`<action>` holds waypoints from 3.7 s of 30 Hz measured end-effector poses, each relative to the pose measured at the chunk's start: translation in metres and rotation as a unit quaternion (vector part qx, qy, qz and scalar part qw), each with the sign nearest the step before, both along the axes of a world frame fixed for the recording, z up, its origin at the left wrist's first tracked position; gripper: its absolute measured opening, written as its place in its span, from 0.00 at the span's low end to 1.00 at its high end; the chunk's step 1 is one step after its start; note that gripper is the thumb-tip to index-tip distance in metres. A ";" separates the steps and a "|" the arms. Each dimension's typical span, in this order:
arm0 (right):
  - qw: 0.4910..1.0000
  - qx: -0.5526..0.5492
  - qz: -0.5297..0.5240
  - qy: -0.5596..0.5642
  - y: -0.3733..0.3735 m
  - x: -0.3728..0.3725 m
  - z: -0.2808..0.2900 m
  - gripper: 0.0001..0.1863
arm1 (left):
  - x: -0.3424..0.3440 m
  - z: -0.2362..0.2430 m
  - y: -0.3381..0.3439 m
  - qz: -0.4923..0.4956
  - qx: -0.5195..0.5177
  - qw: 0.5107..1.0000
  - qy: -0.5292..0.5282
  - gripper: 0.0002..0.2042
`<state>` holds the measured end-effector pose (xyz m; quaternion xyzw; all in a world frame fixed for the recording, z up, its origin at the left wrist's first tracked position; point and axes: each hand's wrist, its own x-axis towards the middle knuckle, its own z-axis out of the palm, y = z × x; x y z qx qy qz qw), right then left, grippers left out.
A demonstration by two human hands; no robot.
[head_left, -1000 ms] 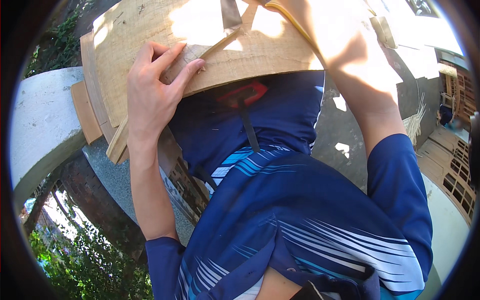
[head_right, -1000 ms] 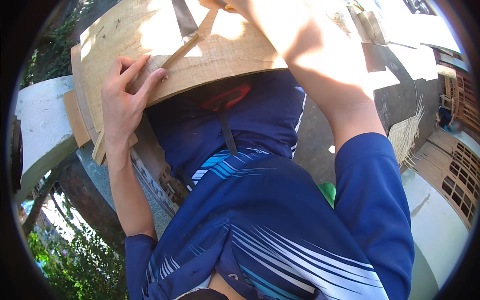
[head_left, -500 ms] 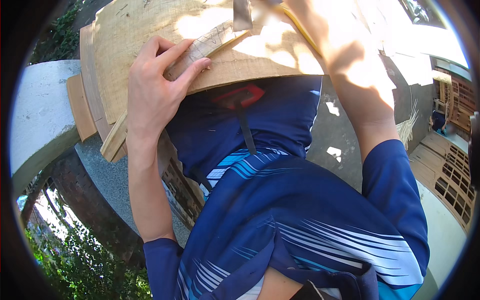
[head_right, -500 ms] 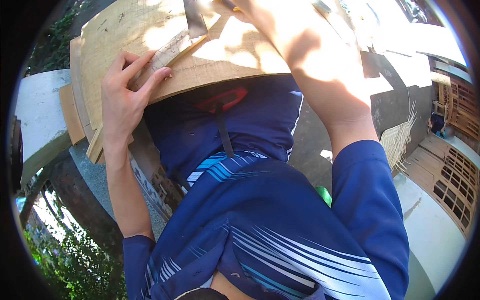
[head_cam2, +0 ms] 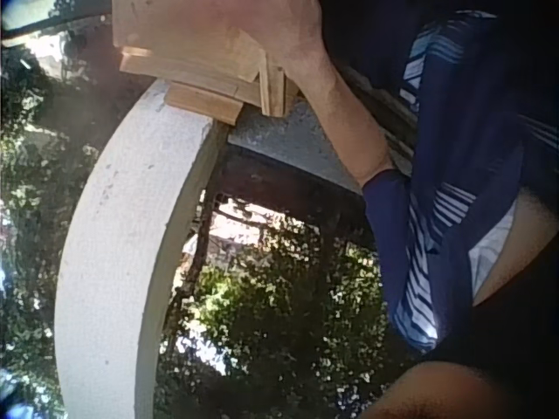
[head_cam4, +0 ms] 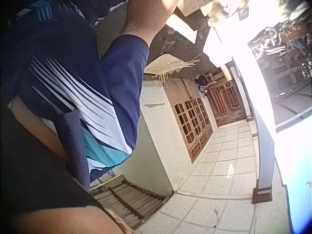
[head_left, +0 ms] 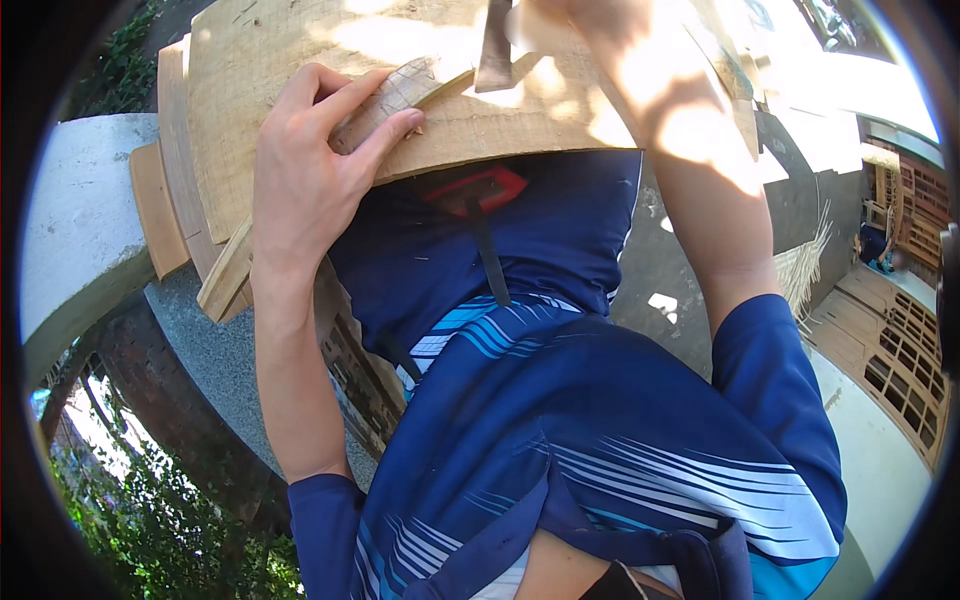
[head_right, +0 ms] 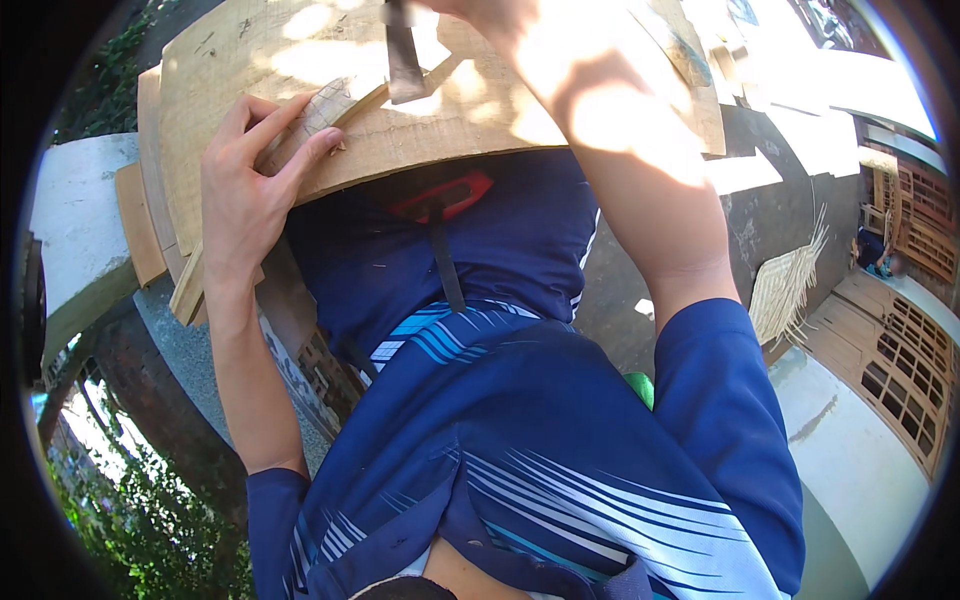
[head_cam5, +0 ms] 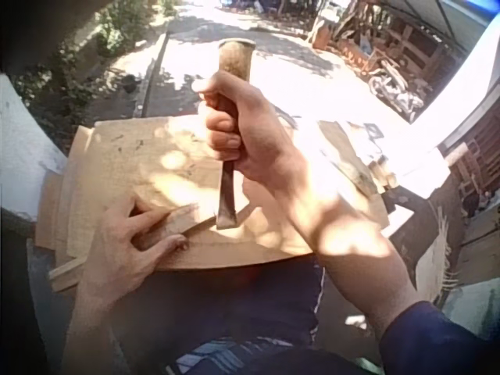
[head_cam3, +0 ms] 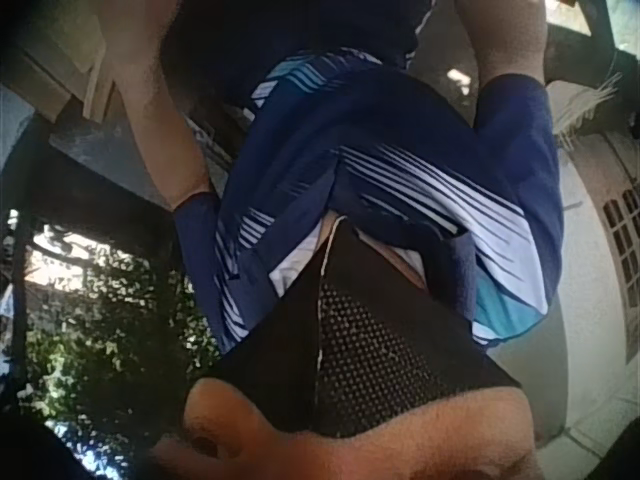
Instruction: Carve a piece of wood using a chisel and a wooden mallet to shape a joint or component.
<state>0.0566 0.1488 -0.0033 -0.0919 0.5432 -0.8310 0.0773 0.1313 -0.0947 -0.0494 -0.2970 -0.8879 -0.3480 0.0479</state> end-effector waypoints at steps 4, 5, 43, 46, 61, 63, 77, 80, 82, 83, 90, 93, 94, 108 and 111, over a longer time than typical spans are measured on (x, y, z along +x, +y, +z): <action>0.998 -0.009 0.060 0.029 0.007 0.024 0.019 0.18 | 0.001 0.000 0.000 0.006 -0.003 1.000 -0.004 0.20; 0.997 -0.017 0.080 0.013 0.008 0.027 0.025 0.17 | 0.001 0.000 0.000 0.005 -0.006 1.000 -0.005 0.20; 0.933 -0.191 -0.306 -0.016 0.001 0.056 0.017 0.22 | 0.009 0.005 0.039 0.029 0.009 1.000 -0.007 0.15; 0.923 -0.271 -0.274 -0.016 0.005 0.061 0.012 0.22 | 0.009 0.005 0.038 0.034 0.013 0.999 -0.020 0.16; 0.904 -0.241 -0.347 0.067 0.027 0.092 -0.018 0.27 | 0.008 0.003 0.036 0.033 0.002 0.999 0.013 0.17; 0.907 -0.272 -0.308 0.097 0.025 0.086 -0.015 0.29 | 0.009 0.003 0.036 0.036 0.004 0.999 0.012 0.17; 0.903 -0.284 -0.307 0.096 0.030 0.069 -0.023 0.30 | 0.009 0.002 0.037 0.056 0.022 0.998 -0.014 0.15; 0.916 -0.235 -0.299 0.125 0.029 0.073 -0.020 0.30 | 0.008 0.001 0.037 0.045 0.036 0.998 0.013 0.16; 0.914 -0.225 -0.323 0.102 0.029 0.074 -0.018 0.29 | 0.008 0.001 0.037 0.047 0.027 0.999 0.004 0.16; 0.912 -0.220 -0.335 0.091 0.029 0.074 -0.018 0.29 | 0.008 0.002 0.037 0.047 0.023 0.999 -0.001 0.16; 0.907 -0.220 -0.339 0.120 0.025 0.072 -0.018 0.27 | 0.009 0.003 0.035 0.045 -0.001 0.999 -0.004 0.16; 0.899 -0.215 -0.371 0.090 0.024 0.072 -0.018 0.27 | 0.008 0.002 0.035 0.041 -0.001 0.999 0.002 0.16; 0.897 -0.219 -0.375 0.082 0.023 0.072 -0.018 0.27 | 0.008 0.002 0.035 0.041 -0.001 0.999 0.000 0.16; 0.902 -0.196 -0.374 0.084 0.023 0.070 -0.010 0.24 | 0.008 0.001 0.034 0.039 0.001 0.999 -0.001 0.16; 0.913 -0.172 -0.356 0.093 0.028 0.069 -0.012 0.22 | 0.008 0.002 0.035 0.033 0.005 0.999 0.002 0.17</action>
